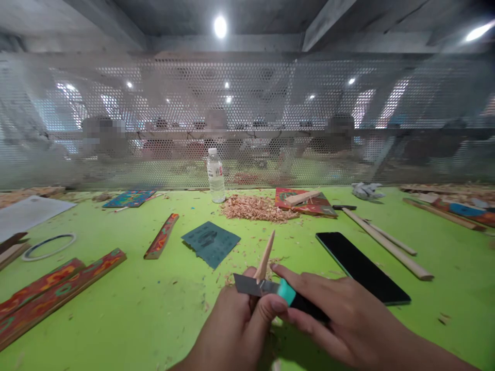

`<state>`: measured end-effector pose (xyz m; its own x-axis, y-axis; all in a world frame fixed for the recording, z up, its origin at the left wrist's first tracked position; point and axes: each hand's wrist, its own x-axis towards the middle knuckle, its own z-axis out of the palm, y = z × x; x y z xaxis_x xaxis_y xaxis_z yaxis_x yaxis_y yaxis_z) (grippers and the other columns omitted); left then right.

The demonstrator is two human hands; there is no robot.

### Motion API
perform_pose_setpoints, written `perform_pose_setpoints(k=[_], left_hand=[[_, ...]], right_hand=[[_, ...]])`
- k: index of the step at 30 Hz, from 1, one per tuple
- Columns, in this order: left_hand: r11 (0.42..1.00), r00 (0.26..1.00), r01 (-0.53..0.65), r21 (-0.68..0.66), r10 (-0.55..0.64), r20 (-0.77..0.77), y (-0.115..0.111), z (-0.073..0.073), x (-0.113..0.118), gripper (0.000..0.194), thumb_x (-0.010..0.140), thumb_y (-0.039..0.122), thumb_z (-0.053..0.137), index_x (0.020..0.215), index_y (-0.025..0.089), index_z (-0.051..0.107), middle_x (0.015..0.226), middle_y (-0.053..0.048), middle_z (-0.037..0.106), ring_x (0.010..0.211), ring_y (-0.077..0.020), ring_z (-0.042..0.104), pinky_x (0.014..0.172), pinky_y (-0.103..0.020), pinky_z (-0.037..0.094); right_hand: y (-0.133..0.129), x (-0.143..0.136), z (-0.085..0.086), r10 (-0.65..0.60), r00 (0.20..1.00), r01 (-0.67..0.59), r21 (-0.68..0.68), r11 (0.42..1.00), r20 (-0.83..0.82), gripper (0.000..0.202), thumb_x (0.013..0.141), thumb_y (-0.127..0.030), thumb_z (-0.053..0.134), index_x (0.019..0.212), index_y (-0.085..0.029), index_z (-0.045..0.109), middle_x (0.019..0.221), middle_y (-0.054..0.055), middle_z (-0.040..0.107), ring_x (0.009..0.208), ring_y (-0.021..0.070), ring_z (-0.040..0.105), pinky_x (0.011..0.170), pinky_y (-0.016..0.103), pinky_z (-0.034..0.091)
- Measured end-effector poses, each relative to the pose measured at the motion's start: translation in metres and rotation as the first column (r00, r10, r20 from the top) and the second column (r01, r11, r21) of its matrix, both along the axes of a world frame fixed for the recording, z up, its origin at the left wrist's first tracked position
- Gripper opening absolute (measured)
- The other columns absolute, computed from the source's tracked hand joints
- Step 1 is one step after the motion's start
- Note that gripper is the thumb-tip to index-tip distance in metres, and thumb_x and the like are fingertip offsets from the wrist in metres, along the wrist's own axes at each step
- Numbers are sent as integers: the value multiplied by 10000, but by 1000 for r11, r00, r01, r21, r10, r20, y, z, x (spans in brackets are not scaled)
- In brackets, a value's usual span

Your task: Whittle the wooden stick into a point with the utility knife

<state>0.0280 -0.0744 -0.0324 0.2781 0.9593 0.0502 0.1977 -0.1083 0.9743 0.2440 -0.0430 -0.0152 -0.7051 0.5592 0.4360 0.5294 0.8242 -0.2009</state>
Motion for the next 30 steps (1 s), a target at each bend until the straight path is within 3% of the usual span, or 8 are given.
perform_pose_setpoints(k=[4,15,21,24,30], left_hand=[[998,1000,-21,-55,21,6,0,-2,3,566,1001,704,484,826,182,616,749,-21,541,707,-179,461,628,-282,385],[982,995,-63,-175,76,64,0,8,9,647,918,811,539,651,224,477,574,68,351,521,-104,280,477,-250,232],[972,968,-51,-231,105,226,1,-2,11,625,906,820,574,731,225,495,510,83,411,445,-81,342,440,-202,278],[956,932,44,-291,66,357,4,-7,10,606,900,810,603,756,230,505,440,109,401,337,-59,290,367,-183,263],[934,868,135,-330,49,494,13,-12,3,624,794,766,780,819,165,612,623,14,667,323,-35,460,334,-143,354]], right_hand=[[-3,-3,-2,-45,999,45,23,999,-9,529,1154,-428,352,1468,-86,604,1084,171,839,767,269,834,690,374,694],[-10,-9,-6,-106,992,113,132,985,-62,542,1170,-459,318,1396,-80,632,939,129,846,661,243,820,628,333,684],[-7,-7,-1,-135,986,155,227,961,-101,480,1175,-419,337,1450,-89,552,972,129,845,693,234,824,549,306,638],[-2,-5,4,-129,979,164,227,960,-158,454,1169,-419,368,1419,-102,575,983,129,846,680,223,819,552,300,628],[11,4,7,-56,986,71,91,993,-158,466,1142,-428,434,1377,-89,652,1056,160,846,865,255,842,692,311,663]])
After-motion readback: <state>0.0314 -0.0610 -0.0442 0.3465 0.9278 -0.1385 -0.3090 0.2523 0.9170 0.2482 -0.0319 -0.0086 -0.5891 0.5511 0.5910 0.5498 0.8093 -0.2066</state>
